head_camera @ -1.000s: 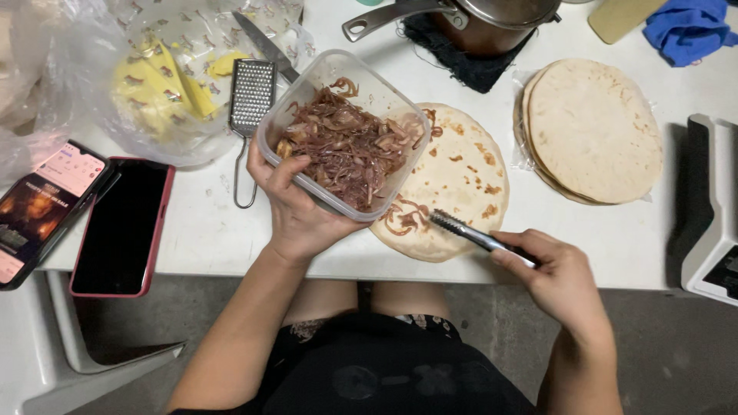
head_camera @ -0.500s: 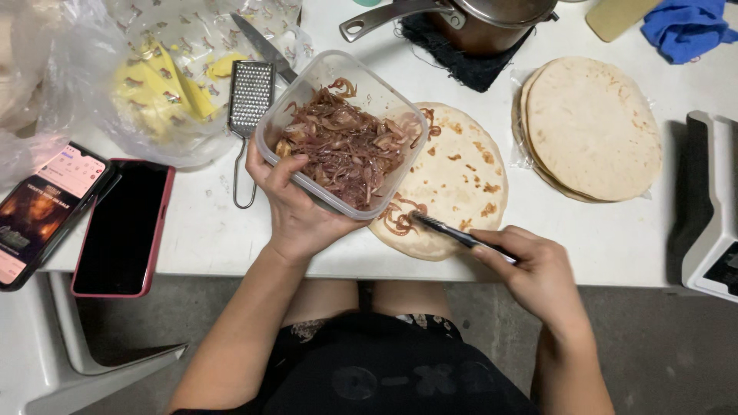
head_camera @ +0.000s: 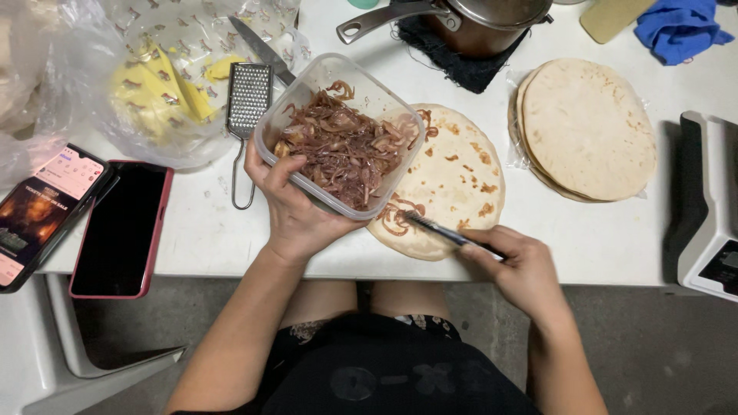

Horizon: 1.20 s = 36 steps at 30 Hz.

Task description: The person sits at a kitchen table and uses tongs to place caramelized onions from a plastic container onto a tortilla, arranging them in a ring around the edge. Stacked tortillas, a grater, cheese pieces, and a knife sit on the table nearby.

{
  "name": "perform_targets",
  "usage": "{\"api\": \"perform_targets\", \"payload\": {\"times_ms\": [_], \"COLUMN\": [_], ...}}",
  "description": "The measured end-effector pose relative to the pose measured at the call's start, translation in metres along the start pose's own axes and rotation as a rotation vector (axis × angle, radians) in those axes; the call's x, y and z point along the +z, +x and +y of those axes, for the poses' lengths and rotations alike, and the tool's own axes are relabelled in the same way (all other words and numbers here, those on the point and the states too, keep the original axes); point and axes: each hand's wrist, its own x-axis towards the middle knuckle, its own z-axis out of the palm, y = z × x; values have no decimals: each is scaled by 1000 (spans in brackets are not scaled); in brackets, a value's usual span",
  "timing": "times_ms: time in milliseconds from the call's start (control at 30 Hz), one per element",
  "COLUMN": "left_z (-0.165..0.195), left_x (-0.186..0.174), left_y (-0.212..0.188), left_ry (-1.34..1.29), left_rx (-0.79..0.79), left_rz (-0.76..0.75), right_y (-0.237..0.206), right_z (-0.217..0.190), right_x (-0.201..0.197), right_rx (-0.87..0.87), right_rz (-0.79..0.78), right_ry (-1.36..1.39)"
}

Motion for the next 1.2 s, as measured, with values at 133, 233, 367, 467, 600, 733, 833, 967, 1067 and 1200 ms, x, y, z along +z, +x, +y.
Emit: {"api": "perform_targets", "payload": {"times_ms": [133,233,367,467,600,733,833,967,1067,1200], "left_z": [-1,-2,-1,1,2,3,3,4,3,1], "left_x": [2,1,1,1,0,0,0,-1,0,-1], "left_y": [0,0,2,3,4,5,5,4,3,3], "left_ry": [-9,-15,22,6,3,-11,-12,-13,-15,-45], "left_rx": [-9,-2,1,5,5,17,12,-11,-5,-11], "left_rz": [-5,-12,3,8,24,20,28,30,18,-3], "right_y": [0,1,1,3,5,7,7,-2,-8,-10], "right_z": [7,10,11,10,8,4,1,0,0,4], "right_x": [-2,-2,-3,-1,0,2,4,-2,0,3], "right_rx": [-34,-50,-76,-17,-9,-186,-124,-116,-104,5], "right_rz": [56,47,89,77,90,89,81,96,74,39], "right_ry": [8,14,87,70,60,76,20,26,18,8]}}
